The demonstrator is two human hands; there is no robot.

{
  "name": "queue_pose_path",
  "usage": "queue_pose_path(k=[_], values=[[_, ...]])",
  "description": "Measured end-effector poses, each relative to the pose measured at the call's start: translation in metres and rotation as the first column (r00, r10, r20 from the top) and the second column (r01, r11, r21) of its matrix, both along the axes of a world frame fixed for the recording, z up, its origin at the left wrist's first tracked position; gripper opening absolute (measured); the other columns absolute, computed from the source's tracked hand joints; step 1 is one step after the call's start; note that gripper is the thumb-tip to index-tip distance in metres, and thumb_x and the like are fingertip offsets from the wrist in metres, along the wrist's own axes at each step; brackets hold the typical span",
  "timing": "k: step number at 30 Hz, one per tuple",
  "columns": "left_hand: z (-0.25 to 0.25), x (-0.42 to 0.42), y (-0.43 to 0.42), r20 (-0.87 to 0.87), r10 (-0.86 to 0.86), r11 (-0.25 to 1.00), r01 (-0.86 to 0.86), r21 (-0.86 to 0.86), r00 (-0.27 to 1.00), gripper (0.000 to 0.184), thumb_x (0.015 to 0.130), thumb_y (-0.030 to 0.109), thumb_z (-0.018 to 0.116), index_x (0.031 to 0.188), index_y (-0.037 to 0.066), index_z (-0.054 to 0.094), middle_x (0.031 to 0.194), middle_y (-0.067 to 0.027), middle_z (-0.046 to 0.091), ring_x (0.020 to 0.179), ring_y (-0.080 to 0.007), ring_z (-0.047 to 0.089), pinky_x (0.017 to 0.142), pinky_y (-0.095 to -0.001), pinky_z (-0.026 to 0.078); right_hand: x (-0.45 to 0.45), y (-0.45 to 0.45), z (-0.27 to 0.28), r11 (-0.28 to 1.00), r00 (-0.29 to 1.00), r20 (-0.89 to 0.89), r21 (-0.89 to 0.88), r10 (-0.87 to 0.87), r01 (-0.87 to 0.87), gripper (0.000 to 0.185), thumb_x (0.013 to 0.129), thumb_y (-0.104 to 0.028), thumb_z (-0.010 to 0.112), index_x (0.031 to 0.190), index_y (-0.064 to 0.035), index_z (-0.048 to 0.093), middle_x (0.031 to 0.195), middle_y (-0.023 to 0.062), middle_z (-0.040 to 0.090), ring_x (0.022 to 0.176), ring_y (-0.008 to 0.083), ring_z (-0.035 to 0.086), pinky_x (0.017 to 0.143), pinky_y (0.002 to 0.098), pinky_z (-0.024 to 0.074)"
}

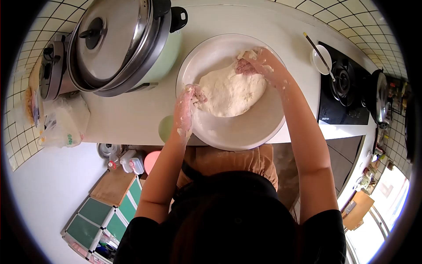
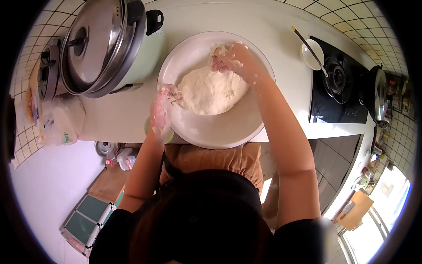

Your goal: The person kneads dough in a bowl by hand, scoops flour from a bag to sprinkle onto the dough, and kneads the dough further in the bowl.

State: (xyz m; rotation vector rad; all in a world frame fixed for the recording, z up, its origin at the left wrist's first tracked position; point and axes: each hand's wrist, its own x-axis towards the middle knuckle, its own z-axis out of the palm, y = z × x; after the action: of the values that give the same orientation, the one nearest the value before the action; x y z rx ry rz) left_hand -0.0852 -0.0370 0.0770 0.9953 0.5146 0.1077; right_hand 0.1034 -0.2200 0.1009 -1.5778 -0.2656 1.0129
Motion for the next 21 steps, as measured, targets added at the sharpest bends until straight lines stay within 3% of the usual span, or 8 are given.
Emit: queue_pose_path(k=[1, 3, 5, 7, 8, 13, 16, 21], values=[[-0.003, 0.001, -0.002, 0.026, 0.018, 1.000, -0.018, -0.001, 1.000, 0.026, 0.090, 0.032, 0.046, 0.085, 0.007, 0.053, 0.079, -0.0040, 0.051, 0.073, -0.0180, 0.051, 0.072, -0.0310, 0.040, 0.010, 0.005, -0.019, 0.997, 0.994, 0.089, -0.041, -0.060, 0.063, 0.027, 0.092, -0.021, 0.053, 0.097, 0.0042, 0.061, 0.098, 0.0133, 0.066, 0.087, 0.0185, 0.065, 0.073, 0.0278, 0.0537], [-0.023, 0.001, -0.006, -0.159, -0.011, 0.990, -0.011, -0.141, 0.987, 0.024, 0.088, 0.031, 0.049, 0.077, 0.010, 0.048, 0.070, -0.0016, 0.047, 0.065, -0.0156, 0.048, 0.064, -0.0292, 0.038, 0.045, 0.020, -0.096, 0.974, 0.961, -0.160, -0.055, -0.225, 0.219, 0.024, 0.090, -0.019, 0.054, 0.099, 0.0019, 0.062, 0.097, 0.0100, 0.066, 0.088, 0.0172, 0.064, 0.074, 0.0261, 0.0515], [-0.045, -0.002, -0.012, -0.294, -0.012, 0.975, -0.054, -0.216, 0.956, 0.024, 0.086, 0.031, 0.051, 0.071, 0.013, 0.045, 0.063, 0.0004, 0.044, 0.058, -0.0139, 0.045, 0.058, -0.0276, 0.037, 0.045, 0.022, -0.099, 0.957, 0.965, -0.059, -0.157, -0.255, 0.244, 0.022, 0.089, -0.017, 0.054, 0.099, 0.0001, 0.063, 0.093, 0.0066, 0.065, 0.086, 0.0155, 0.062, 0.073, 0.0252, 0.0493], [-0.061, -0.006, -0.017, -0.390, 0.023, 0.968, -0.118, -0.222, 0.921, 0.025, 0.085, 0.029, 0.052, 0.068, 0.014, 0.042, 0.059, 0.0021, 0.041, 0.053, -0.0126, 0.042, 0.055, -0.0263, 0.035, 0.020, 0.006, -0.046, 0.923, 0.928, 0.363, -0.325, -0.077, 0.204, 0.021, 0.088, -0.017, 0.054, 0.099, -0.0014, 0.063, 0.088, 0.0029, 0.063, 0.082, 0.0134, 0.059, 0.072, 0.0252, 0.0470], [-0.059, -0.007, -0.018, -0.380, 0.055, 0.966, -0.145, -0.212, 0.923, 0.025, 0.085, 0.029, 0.052, 0.068, 0.014, 0.042, 0.059, 0.0020, 0.041, 0.054, -0.0124, 0.042, 0.055, -0.0261, 0.034, 0.025, -0.012, -0.075, 0.939, 0.873, 0.485, -0.272, -0.055, 0.210, 0.023, 0.088, -0.019, 0.054, 0.100, -0.0017, 0.063, 0.085, 0.0020, 0.062, 0.077, 0.0128, 0.056, 0.070, 0.0259, 0.0458], [-0.059, -0.005, -0.015, -0.340, 0.083, 0.950, -0.177, -0.256, 0.937, 0.025, 0.086, 0.028, 0.050, 0.067, 0.014, 0.040, 0.059, 0.0020, 0.040, 0.053, -0.0124, 0.040, 0.053, -0.0263, 0.033, -0.018, -0.102, -0.075, 0.908, 0.956, 0.139, -0.303, -0.257, 0.289, 0.032, 0.088, -0.030, 0.057, 0.105, -0.0035, 0.062, 0.090, 0.0042, 0.063, 0.086, 0.0122, 0.057, 0.077, 0.0268, 0.0456], [-0.059, -0.010, -0.016, -0.209, 0.050, 0.950, -0.111, -0.291, 0.977, 0.023, 0.089, 0.024, 0.049, 0.070, 0.012, 0.044, 0.062, 0.0035, 0.040, 0.055, -0.0086, 0.038, 0.053, -0.0240, 0.032, -0.093, -0.121, -0.064, 0.860, 0.854, -0.105, -0.096, -0.510, 0.502, 0.045, 0.090, -0.033, 0.055, 0.121, -0.0017, 0.048, 0.122, 0.0134, 0.053, 0.112, 0.0306, 0.053, 0.090, 0.0404, 0.0446], [-0.009, -0.010, -0.023, -0.134, -0.242, 0.958, 0.259, 0.122, 0.961, 0.018, 0.087, 0.018, 0.055, 0.097, 0.004, 0.059, 0.086, -0.0044, 0.057, 0.078, -0.0151, 0.054, 0.074, -0.0252, 0.044, -0.142, -0.086, -0.015, 0.850, 0.796, -0.423, 0.101, -0.433, 0.516, 0.050, 0.092, -0.041, 0.049, 0.121, -0.0004, 0.048, 0.116, 0.0149, 0.056, 0.103, 0.0281, 0.056, 0.089, 0.0409, 0.0458]])
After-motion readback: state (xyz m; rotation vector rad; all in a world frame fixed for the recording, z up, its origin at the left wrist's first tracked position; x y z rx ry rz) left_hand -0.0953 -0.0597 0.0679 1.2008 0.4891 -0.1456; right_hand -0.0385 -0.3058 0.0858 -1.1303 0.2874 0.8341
